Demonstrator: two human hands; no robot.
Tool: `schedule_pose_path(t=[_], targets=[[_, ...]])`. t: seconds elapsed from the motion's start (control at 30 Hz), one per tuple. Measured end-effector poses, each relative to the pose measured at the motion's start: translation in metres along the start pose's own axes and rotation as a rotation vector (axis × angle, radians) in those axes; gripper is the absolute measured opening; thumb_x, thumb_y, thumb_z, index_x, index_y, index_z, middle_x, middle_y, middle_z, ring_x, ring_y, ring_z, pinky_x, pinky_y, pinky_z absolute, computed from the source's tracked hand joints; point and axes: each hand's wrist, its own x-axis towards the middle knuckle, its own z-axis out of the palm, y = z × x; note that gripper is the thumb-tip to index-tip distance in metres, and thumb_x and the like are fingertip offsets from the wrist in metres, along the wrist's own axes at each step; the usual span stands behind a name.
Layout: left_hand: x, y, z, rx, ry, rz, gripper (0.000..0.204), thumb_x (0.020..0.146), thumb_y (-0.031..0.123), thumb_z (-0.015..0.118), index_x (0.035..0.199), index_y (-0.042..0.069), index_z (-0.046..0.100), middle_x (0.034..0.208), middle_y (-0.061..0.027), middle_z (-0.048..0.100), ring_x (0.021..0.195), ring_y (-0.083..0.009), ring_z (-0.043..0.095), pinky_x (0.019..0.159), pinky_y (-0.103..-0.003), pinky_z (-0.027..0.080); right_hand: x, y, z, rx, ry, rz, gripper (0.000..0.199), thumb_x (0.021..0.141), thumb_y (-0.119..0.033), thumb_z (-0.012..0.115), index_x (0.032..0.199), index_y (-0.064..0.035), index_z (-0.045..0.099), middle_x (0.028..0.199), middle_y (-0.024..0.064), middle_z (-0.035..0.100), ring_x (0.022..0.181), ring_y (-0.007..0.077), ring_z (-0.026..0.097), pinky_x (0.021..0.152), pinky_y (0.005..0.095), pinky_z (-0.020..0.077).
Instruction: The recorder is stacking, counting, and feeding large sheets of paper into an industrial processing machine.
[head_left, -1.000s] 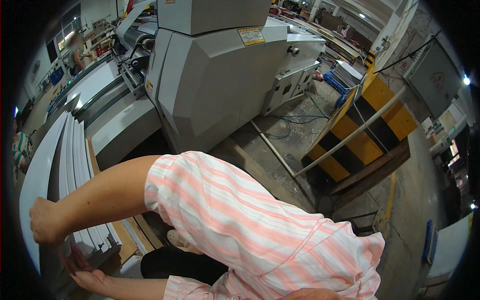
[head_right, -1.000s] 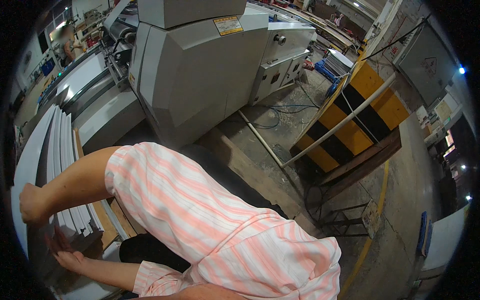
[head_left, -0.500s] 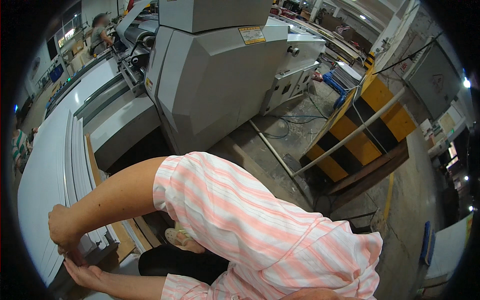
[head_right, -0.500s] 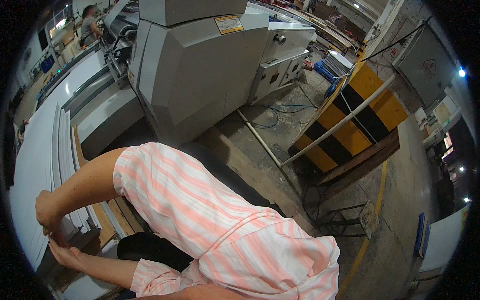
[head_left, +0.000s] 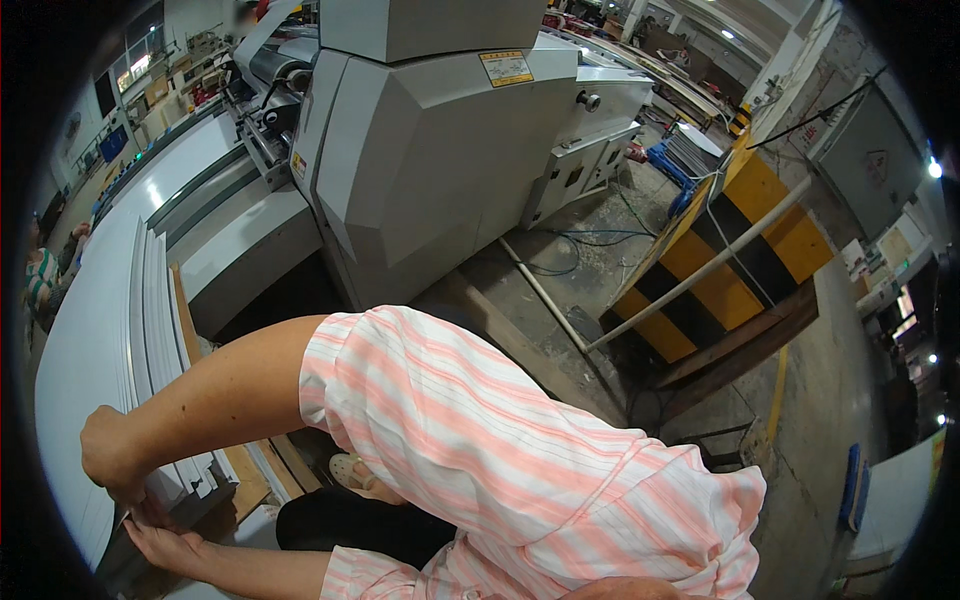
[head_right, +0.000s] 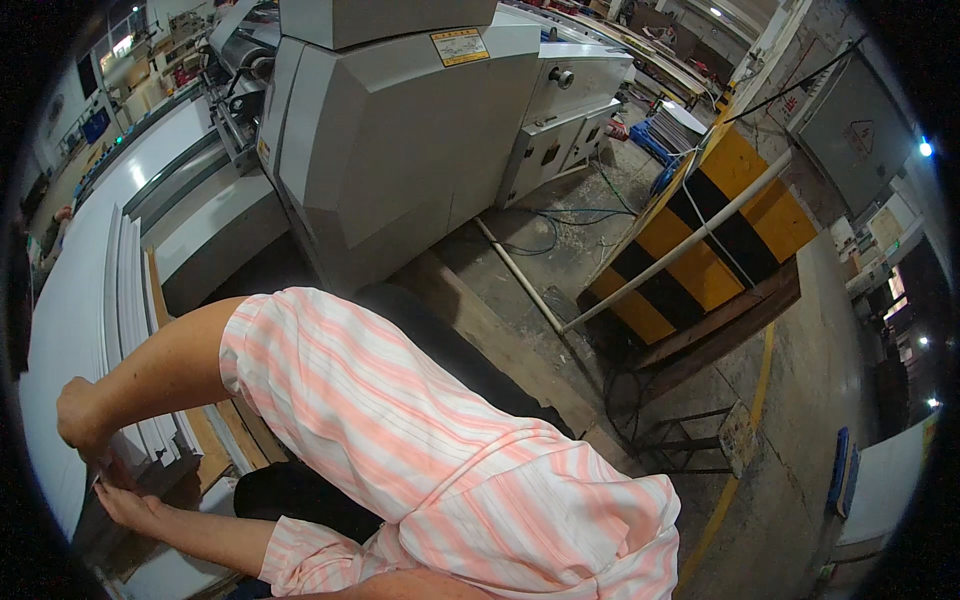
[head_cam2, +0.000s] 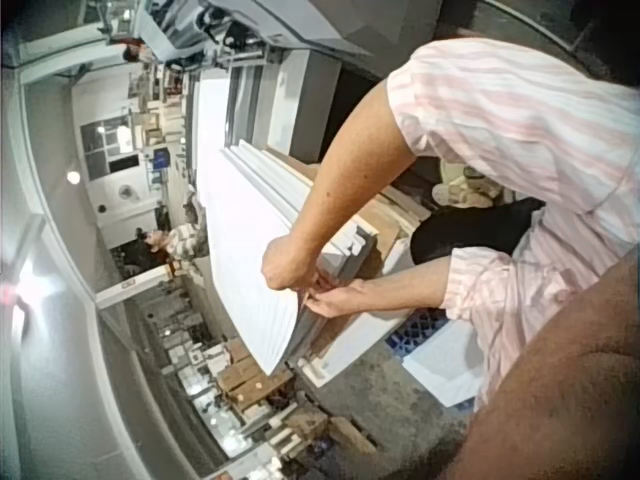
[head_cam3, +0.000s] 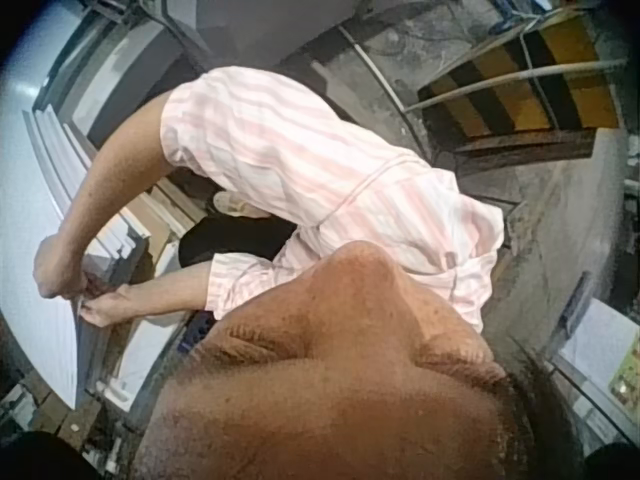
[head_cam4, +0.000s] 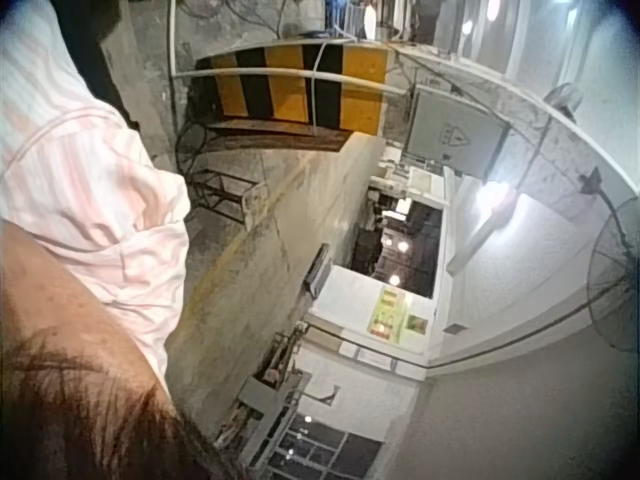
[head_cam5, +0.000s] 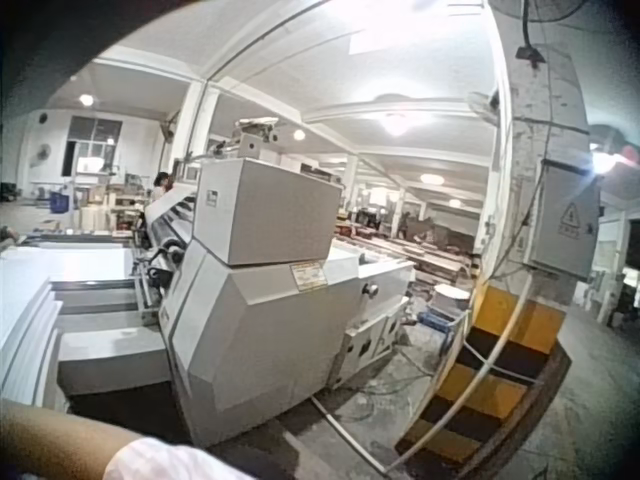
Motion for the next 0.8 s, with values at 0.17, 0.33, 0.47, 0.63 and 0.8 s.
schedule_pose_path(t=[0.17,0.33,0.47,0.63,0.8], targets=[[-0.015,0.004,0.019,0.081,0.148,0.128,0.043,0.085,0.014,0.050,0.121,-0.007,0.040,0.106,-0.0216,0.055,0.091,-0.0274,0.059,0.083,-0.033,0.047,-0.008,-0.001,-0.009,-0.113,-0.050,-0.100,0.024,0.070,-0.032,0.060,0.087,-0.0166,0.067,0.084,0.0045,0.065,0.081,0.0208,0.061,0.064,0.0344,0.0449],[-0.001,0.007,0.001,-0.019,-0.022,0.000,0.037,0.082,0.014,0.055,0.111,-0.008,0.051,0.102,-0.0195,0.058,0.088,-0.0265,0.059,0.080,-0.032,0.048,-0.006,-0.021,-0.015,-0.264,-0.154,-0.282,0.020,0.078,-0.024,0.057,0.095,-0.0189,0.065,0.096,-0.0006,0.063,0.088,0.0206,0.059,0.062,0.0363,0.0451],[0.001,-0.002,0.007,-0.019,-0.028,-0.002,0.034,0.082,0.016,0.056,0.105,-0.008,0.055,0.099,-0.0178,0.060,0.088,-0.0255,0.060,0.081,-0.031,0.048,0.000,-0.010,-0.006,-0.298,-0.097,-0.238,0.021,0.075,-0.026,0.059,0.094,-0.0179,0.066,0.091,0.0007,0.064,0.085,0.0209,0.060,0.061,0.0360,0.0445],[0.000,0.010,0.008,0.042,0.054,-0.076,0.036,0.084,0.021,0.054,0.108,-0.007,0.055,0.099,-0.0158,0.060,0.090,-0.0231,0.058,0.084,-0.029,0.046,0.002,-0.006,-0.004,-0.120,0.010,-0.136,0.029,0.062,-0.034,0.066,0.083,-0.0142,0.068,0.079,0.0044,0.064,0.078,0.0204,0.061,0.062,0.0338,0.0438],[0.006,0.007,0.006,0.135,0.017,-0.028,0.036,0.085,0.021,0.054,0.106,-0.009,0.055,0.100,-0.0162,0.060,0.089,-0.0238,0.059,0.082,-0.029,0.047,0.019,0.011,0.010,0.277,0.029,0.188,0.031,0.059,-0.035,0.069,0.079,-0.0116,0.069,0.080,0.0058,0.064,0.078,0.0219,0.061,0.068,0.0317,0.0460]])
